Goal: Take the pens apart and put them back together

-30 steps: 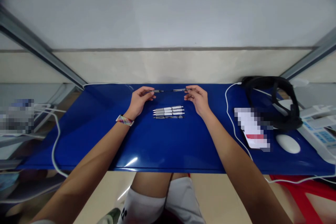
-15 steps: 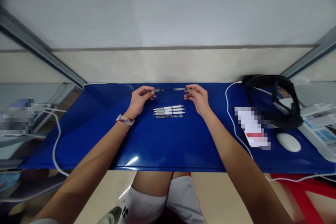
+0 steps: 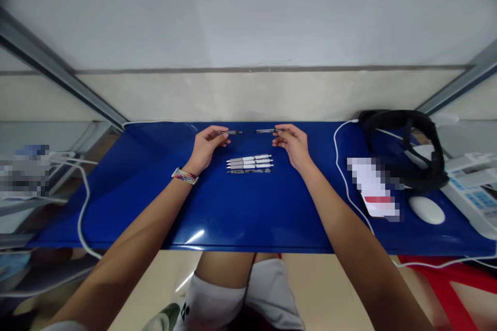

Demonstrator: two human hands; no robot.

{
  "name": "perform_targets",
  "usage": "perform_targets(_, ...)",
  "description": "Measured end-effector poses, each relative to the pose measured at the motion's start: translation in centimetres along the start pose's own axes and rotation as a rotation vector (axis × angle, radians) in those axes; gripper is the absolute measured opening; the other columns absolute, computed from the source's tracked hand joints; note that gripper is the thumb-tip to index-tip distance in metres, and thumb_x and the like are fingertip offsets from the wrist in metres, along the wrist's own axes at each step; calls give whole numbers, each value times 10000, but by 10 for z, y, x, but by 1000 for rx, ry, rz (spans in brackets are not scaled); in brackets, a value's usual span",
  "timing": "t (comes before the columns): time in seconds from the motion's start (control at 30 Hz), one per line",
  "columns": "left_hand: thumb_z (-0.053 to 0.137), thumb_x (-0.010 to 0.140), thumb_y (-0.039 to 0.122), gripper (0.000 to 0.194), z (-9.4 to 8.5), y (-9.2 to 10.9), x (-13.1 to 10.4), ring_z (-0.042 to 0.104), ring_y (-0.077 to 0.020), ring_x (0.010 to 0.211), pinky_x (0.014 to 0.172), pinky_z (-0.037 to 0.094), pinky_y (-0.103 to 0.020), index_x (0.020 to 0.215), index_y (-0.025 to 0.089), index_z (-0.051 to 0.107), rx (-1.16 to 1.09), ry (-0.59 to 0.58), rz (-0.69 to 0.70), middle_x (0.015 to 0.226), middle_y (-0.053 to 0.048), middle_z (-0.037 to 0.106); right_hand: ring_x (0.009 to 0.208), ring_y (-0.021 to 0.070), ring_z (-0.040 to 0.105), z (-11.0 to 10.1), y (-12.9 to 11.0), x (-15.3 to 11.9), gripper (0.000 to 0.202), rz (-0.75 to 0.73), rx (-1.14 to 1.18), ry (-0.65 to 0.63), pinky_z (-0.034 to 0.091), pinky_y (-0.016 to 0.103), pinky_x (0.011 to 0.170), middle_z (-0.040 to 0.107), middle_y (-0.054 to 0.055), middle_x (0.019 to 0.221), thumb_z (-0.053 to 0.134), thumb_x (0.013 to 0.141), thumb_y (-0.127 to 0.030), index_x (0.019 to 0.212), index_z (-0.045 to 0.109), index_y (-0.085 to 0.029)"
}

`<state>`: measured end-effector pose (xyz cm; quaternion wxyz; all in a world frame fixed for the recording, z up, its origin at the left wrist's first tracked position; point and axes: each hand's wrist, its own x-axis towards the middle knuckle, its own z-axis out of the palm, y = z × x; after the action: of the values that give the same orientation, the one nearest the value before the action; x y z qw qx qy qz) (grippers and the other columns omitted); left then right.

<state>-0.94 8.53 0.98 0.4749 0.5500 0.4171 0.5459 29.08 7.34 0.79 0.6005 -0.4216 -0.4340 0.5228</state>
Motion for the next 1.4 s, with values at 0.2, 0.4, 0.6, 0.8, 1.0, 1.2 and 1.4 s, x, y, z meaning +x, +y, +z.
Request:
perform_targets(0.2,928,827,426,344,0,0,0,755,-166,751,712,602,-303,1067,205,820,-5,1,5,845,-36,778,714,175,725,0,1,0,249,-9,-3,-5,642,378,740,787,33,889,906,796,-376,999,822,-259)
perform_targets(0.4,935,815,440,366,-1,-1,0,754,-166,743,710,607,-300,1067,200,821,-4,6,7,838,-33,775,713,175,721,0,0,0,249,0,-6,2,646,378,742,787,28,880,904,784,-377,990,824,-262)
perform_targets(0.6,936,814,439,365,0,-1,-1,753,-160,749,711,605,-291,1071,204,825,-13,13,-1,850,-31,782,707,171,726,1,-2,-1,247,16,23,11,641,361,731,801,34,877,909,767,-353,982,838,-253)
perform_targets(0.8,929,825,458,380,-2,-3,0,752,-162,754,724,613,-302,1087,206,819,4,8,-5,856,-36,786,719,179,730,1,-2,-2,246,8,6,9,644,375,739,797,32,885,906,784,-368,991,831,-260)
perform_targets(1.0,941,811,435,364,-2,-3,0,742,-154,741,718,609,-295,1075,210,831,-13,10,0,855,-31,788,713,178,731,1,-1,-2,249,6,8,8,640,372,734,796,38,883,917,787,-370,989,828,-254)
perform_targets(1.2,947,809,437,361,-1,-1,-1,742,-153,743,720,611,-292,1065,210,834,-20,18,-2,846,-30,778,713,177,728,1,-1,-2,236,3,13,8,645,369,732,804,31,874,910,783,-366,983,836,-262)
perform_targets(1.4,949,802,451,380,-2,-2,-1,737,-153,737,718,613,-299,1072,209,833,-21,23,-11,865,-38,783,713,175,730,1,-1,-2,233,10,14,10,644,366,726,805,30,877,904,788,-364,986,837,-263)
